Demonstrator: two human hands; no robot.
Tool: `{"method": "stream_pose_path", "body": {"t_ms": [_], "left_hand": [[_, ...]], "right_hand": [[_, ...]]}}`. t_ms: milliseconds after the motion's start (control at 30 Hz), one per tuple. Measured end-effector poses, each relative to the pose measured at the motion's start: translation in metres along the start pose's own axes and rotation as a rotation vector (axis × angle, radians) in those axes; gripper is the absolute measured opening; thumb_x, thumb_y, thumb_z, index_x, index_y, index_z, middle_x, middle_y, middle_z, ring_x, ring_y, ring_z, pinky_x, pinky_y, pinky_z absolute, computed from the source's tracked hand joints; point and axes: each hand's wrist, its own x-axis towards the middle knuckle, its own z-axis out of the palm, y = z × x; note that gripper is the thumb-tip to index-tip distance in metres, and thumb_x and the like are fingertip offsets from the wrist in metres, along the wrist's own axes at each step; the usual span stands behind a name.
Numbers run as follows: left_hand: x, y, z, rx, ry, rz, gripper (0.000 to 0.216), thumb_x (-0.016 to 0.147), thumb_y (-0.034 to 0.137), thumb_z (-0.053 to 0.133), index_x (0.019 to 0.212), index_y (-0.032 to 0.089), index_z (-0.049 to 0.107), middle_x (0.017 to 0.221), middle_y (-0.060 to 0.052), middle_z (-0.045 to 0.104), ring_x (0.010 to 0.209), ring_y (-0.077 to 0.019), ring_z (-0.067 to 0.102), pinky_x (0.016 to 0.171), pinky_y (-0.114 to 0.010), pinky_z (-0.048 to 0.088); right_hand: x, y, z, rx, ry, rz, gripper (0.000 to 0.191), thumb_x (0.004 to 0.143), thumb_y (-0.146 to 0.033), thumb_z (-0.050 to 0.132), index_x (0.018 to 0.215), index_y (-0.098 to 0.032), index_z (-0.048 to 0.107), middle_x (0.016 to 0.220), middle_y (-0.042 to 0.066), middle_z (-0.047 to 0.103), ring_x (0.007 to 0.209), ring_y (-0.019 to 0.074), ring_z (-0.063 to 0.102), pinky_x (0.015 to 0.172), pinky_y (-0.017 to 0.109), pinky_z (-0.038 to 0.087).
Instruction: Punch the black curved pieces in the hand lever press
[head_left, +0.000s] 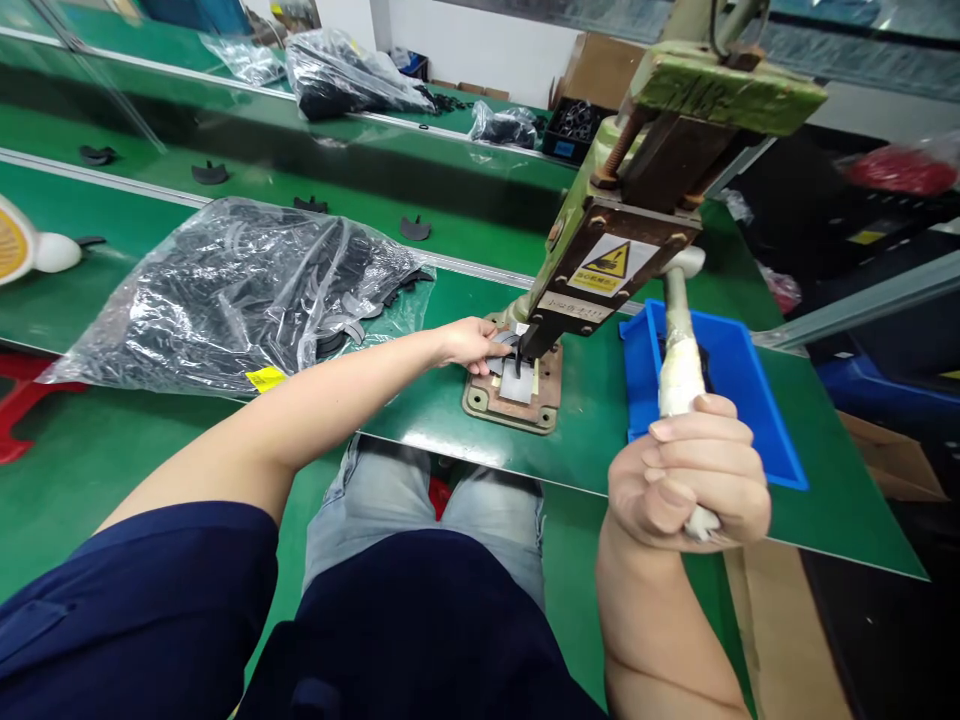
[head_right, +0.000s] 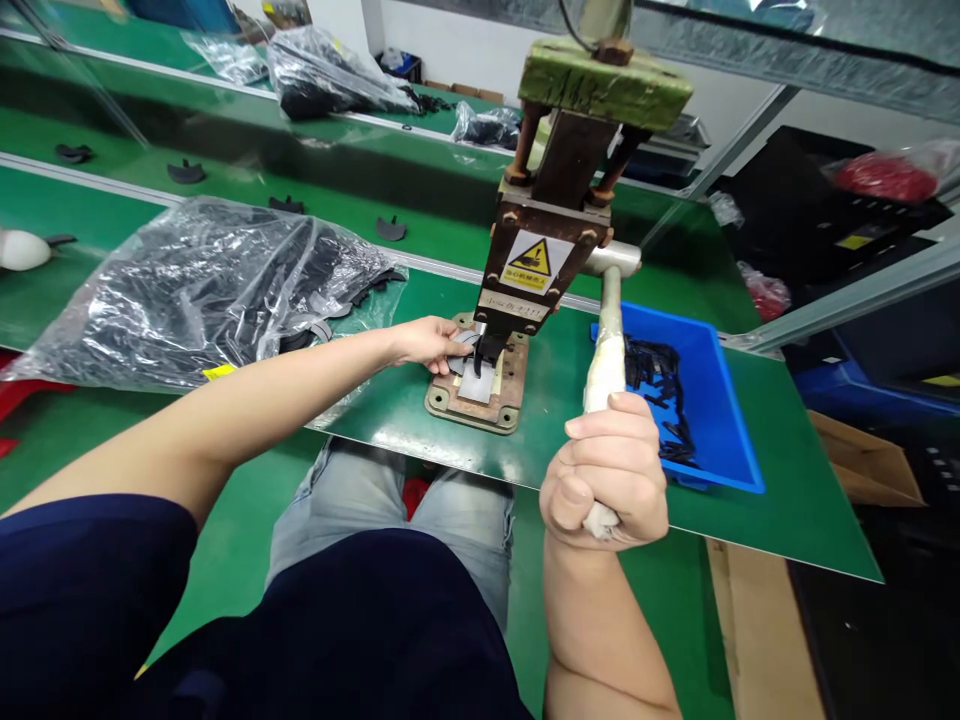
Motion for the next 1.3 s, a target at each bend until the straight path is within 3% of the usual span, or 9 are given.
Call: {"method": "stream_pose_path", "body": {"t_ms": [333,467,567,667,800,867,933,1000,1300], "left_hand": [[-0.002,-0.011,0.009,-0.186,-0.021,-0.071,0.033,0.093,0.041,0.083,0.106,0.015,0.067,0.064,-0.005,0.073,0.049,-0.0149,0.071,0.049,-0.018,0.053],[-0.006,-0.013,0.012,-0.275,-0.026,-0.008,0.035,0.094,0.043,0.081,0.110,0.016,0.065,0.081,-0.007,0.078,0.060,-0.0184,0.078,0.053,-0.021,0.059],[-0.017,-0.013,0.010,-0.284,-0.005,0.033,0.033,0.096,0.044,0.079,0.104,0.016,0.064,0.081,-0.007,0.077,0.060,-0.0165,0.077,0.055,-0.021,0.061],[-0.042,-0.012,0.003,-0.267,0.043,0.110,0.034,0.097,0.046,0.077,0.097,0.017,0.061,0.077,-0.005,0.075,0.060,-0.0151,0.076,0.054,-0.019,0.060],[-0.091,-0.011,-0.006,-0.201,0.068,0.247,0.034,0.096,0.047,0.078,0.093,0.017,0.060,0.075,-0.004,0.075,0.061,-0.0165,0.076,0.050,-0.021,0.059],[-0.114,-0.010,-0.005,-0.172,0.054,0.294,0.035,0.095,0.048,0.077,0.089,0.018,0.060,0.074,-0.003,0.075,0.060,-0.0165,0.075,0.050,-0.022,0.059],[-0.131,-0.009,0.000,-0.160,0.042,0.326,0.037,0.094,0.050,0.077,0.088,0.019,0.060,0.074,-0.002,0.075,0.059,-0.0160,0.073,0.051,-0.023,0.059],[-0.143,-0.009,0.007,-0.155,0.041,0.337,0.037,0.092,0.052,0.078,0.087,0.019,0.061,0.072,-0.001,0.074,0.058,-0.0157,0.072,0.051,-0.024,0.059],[-0.164,-0.010,0.022,-0.088,0.025,0.295,0.025,0.095,0.045,0.069,0.087,0.022,0.061,0.073,0.000,0.072,0.060,-0.0164,0.071,0.055,-0.026,0.057]], "right_hand": [[0.000,0.002,0.002,0.057,-0.001,-0.030,0.026,0.091,-0.032,0.070,0.069,-0.026,0.056,0.052,-0.006,0.044,0.058,0.0149,0.061,0.085,0.048,0.057],[0.038,0.006,0.007,0.114,-0.070,-0.039,0.020,0.091,-0.043,0.076,0.085,-0.026,0.069,0.061,-0.005,0.052,0.064,0.0150,0.066,0.081,0.046,0.059],[0.086,0.010,0.013,0.101,-0.133,-0.013,0.045,0.087,-0.060,0.079,0.120,-0.030,0.072,0.101,0.001,0.071,0.092,0.0181,0.075,0.091,0.046,0.061],[0.109,0.014,0.013,0.014,-0.198,0.133,0.062,0.092,-0.061,0.071,0.146,-0.032,0.058,0.147,0.005,0.060,0.123,0.0230,0.070,0.103,0.045,0.058],[0.053,0.016,0.005,-0.112,-0.167,0.353,0.041,0.096,-0.039,0.072,0.135,-0.030,0.061,0.128,0.004,0.064,0.115,0.0180,0.068,0.108,0.042,0.056],[0.004,0.010,0.004,-0.077,-0.394,0.532,0.027,0.092,-0.033,0.076,0.116,-0.023,0.070,0.105,0.004,0.071,0.098,0.0178,0.071,0.095,0.040,0.062],[-0.039,-0.001,0.007,-0.003,-0.619,0.701,0.029,0.091,-0.034,0.077,0.116,-0.023,0.071,0.107,0.005,0.076,0.100,0.0188,0.074,0.092,0.037,0.064],[-0.068,-0.012,0.014,0.057,-0.714,0.778,0.030,0.091,-0.038,0.077,0.116,-0.024,0.072,0.111,0.006,0.077,0.101,0.0189,0.076,0.090,0.035,0.064],[-0.092,-0.023,0.026,0.145,-0.668,0.796,0.022,0.093,-0.044,0.074,0.102,-0.024,0.072,0.098,0.005,0.078,0.089,0.0186,0.075,0.083,0.035,0.063]]}}
